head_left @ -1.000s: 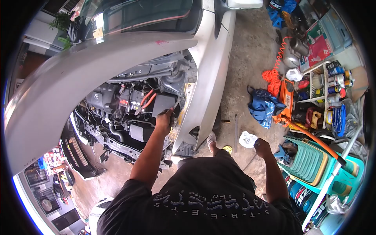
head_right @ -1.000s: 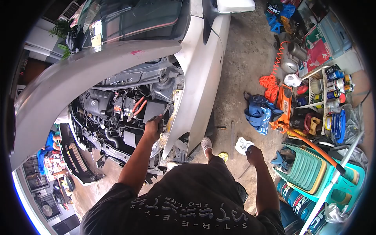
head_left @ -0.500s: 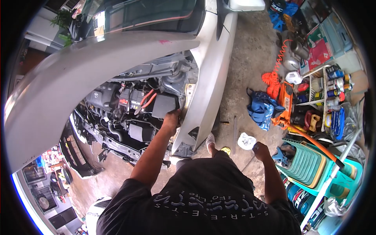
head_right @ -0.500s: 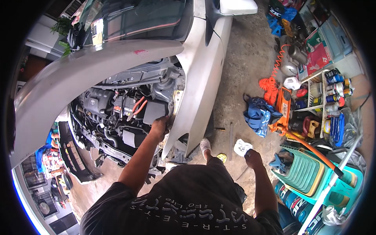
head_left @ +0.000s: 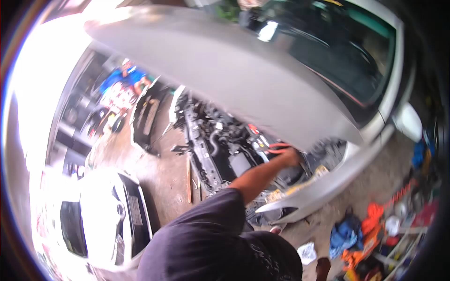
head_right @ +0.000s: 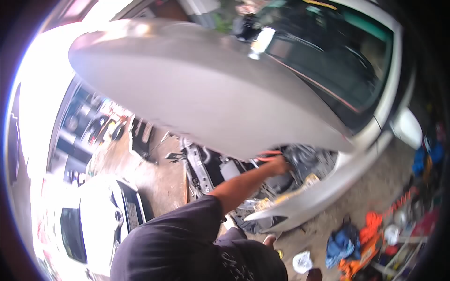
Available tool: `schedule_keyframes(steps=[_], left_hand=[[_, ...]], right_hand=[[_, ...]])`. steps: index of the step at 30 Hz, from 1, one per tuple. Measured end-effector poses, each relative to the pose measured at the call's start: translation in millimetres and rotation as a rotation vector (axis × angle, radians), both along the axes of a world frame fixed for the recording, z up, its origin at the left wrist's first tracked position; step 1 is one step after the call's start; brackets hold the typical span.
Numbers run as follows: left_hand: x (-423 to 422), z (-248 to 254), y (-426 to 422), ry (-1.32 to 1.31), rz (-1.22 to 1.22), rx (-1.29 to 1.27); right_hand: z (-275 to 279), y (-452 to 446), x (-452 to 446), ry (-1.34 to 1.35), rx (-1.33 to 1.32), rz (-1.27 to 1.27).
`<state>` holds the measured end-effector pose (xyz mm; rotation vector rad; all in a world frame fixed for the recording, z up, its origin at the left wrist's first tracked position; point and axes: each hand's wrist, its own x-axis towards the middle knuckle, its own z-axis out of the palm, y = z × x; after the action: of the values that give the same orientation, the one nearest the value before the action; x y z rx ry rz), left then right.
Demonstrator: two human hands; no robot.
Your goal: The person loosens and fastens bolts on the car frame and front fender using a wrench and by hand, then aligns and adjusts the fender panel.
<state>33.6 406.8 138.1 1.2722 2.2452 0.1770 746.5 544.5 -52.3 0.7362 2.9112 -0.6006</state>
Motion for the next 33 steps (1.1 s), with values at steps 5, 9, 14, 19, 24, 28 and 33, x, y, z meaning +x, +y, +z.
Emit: schedule_keyframes(steps=[5,9,14,19,24,28,33], left_hand=[[49.9,45.2,86.0,-0.204,0.626,0.209],[91.3,67.5,102.9,-0.074,0.466,0.218],[99.3,70.5,64.6,-0.011,0.330,0.208],[120.7,101.9,2.2,0.007,0.126,0.392],[141.4,64.6,-61.0,-0.135,0.292,0.542],[148.9,47.4,-71.6,-0.331,0.519,0.503],[146.0,35.2,-67.2,-0.756,0.877,0.412]], right_hand=[[9.9,2.3,-7.6,0.061,0.012,0.104],[7.2,7.2,-8.5,0.045,0.016,0.106],[48.5,-26.3,-9.3,0.039,-0.139,-0.145],[102.3,-45.7,-30.9,-0.089,-0.276,-0.397],[116.1,-52.2,-36.1,-0.125,-0.354,-0.479],[126.1,-49.7,-49.3,-0.133,-0.332,-0.483],[134.3,-43.1,-63.3,-0.124,-0.344,-0.475]])
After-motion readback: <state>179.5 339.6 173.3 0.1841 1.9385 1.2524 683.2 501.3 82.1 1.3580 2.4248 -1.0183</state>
